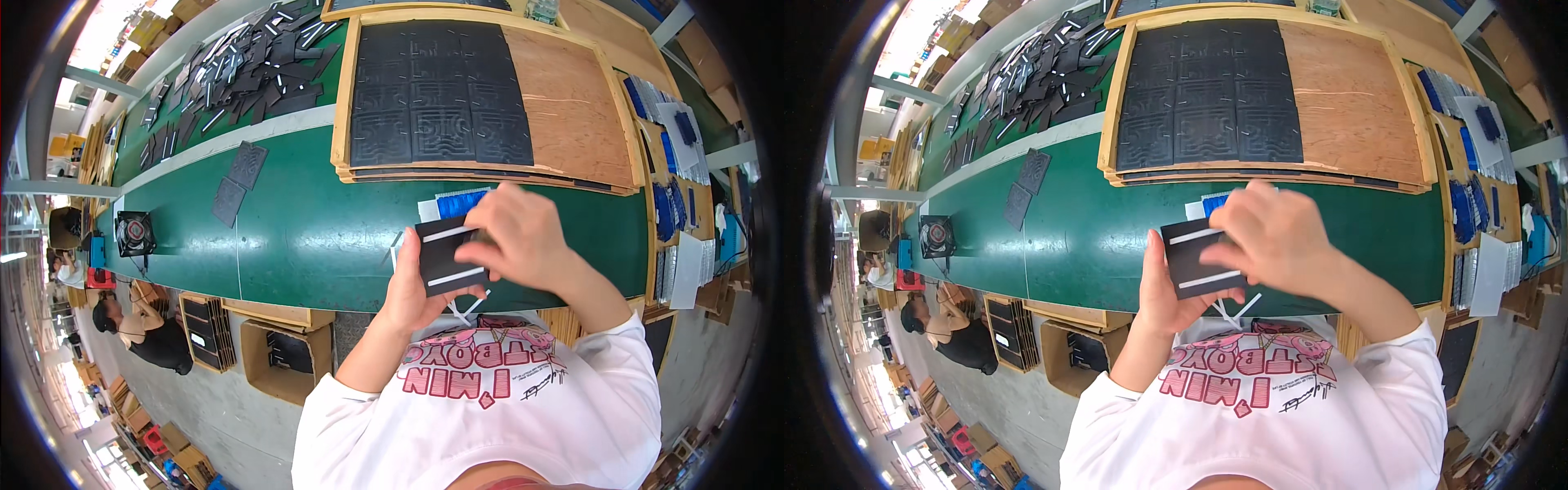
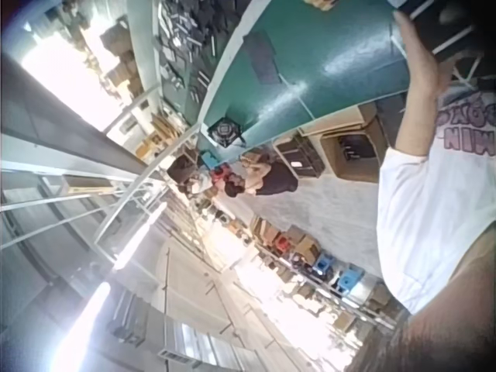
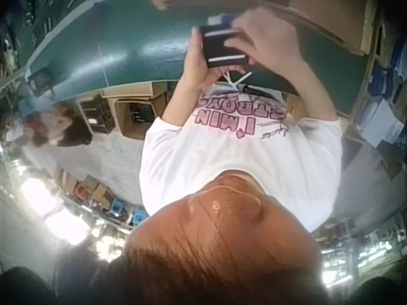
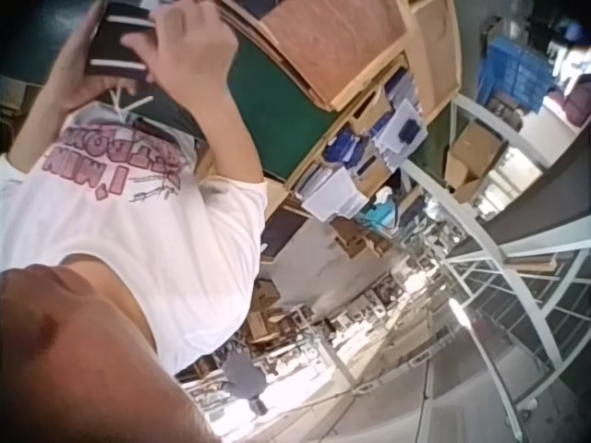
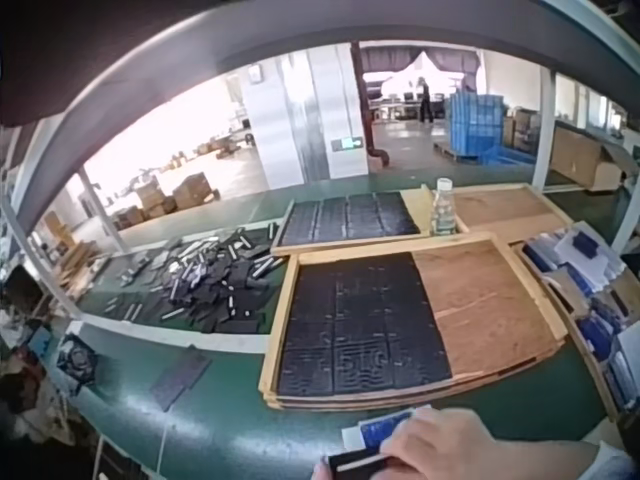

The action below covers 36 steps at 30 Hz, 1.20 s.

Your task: The person attaches solar cells onto backing plates by hand, sorts and stacks black plates on the workbench, and attaches more solar cells to backing plates.

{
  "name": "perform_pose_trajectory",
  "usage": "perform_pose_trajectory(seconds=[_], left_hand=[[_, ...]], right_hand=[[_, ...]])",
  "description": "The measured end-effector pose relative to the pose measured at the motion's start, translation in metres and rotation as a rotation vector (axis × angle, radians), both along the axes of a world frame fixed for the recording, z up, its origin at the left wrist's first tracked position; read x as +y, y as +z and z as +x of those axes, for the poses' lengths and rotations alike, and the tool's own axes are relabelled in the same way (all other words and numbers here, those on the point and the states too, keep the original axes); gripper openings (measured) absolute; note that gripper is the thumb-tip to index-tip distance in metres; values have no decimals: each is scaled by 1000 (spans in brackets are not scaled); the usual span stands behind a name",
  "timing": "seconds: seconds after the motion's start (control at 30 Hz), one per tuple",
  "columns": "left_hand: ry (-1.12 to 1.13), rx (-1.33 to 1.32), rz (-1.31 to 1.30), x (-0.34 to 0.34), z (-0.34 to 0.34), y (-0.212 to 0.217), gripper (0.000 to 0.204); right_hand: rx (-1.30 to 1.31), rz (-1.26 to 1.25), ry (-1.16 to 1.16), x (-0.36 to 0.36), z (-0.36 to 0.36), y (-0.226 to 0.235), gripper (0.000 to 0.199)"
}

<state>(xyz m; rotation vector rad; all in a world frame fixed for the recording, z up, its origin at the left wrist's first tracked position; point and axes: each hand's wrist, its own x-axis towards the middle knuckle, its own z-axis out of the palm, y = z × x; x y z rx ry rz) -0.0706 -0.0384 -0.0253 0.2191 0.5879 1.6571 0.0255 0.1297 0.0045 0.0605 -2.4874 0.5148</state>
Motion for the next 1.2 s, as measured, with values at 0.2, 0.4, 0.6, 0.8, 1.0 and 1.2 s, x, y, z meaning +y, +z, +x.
perform_pose_trajectory(seconds=[0.2, 0.4, 0.6, 0.8, 1.0, 1.2], left_hand=[[-123, 139, -124, 2, -1, 6, 79], [-146, 122, -139, 0, 1, 3, 78], [-75, 88, -169, 1, -6, 3, 74], [20, 73, -267, 2, -11, 14, 81], [198, -12, -80, -11, -40, 2, 73], [237, -5, 82, -28, -54, -2, 76]], right_hand=[[52, 35, 56, 12, -9, 5, 36], [-12, 14, 211, 17, -5, 5, 36], [44, 131, 187, 2, -5, 7, 25], [-82, 38, 472, -25, 7, 5, 21], [-174, -71, 367, -28, 22, -15, 19], [-190, -142, -50, 14, 15, -31, 65]])
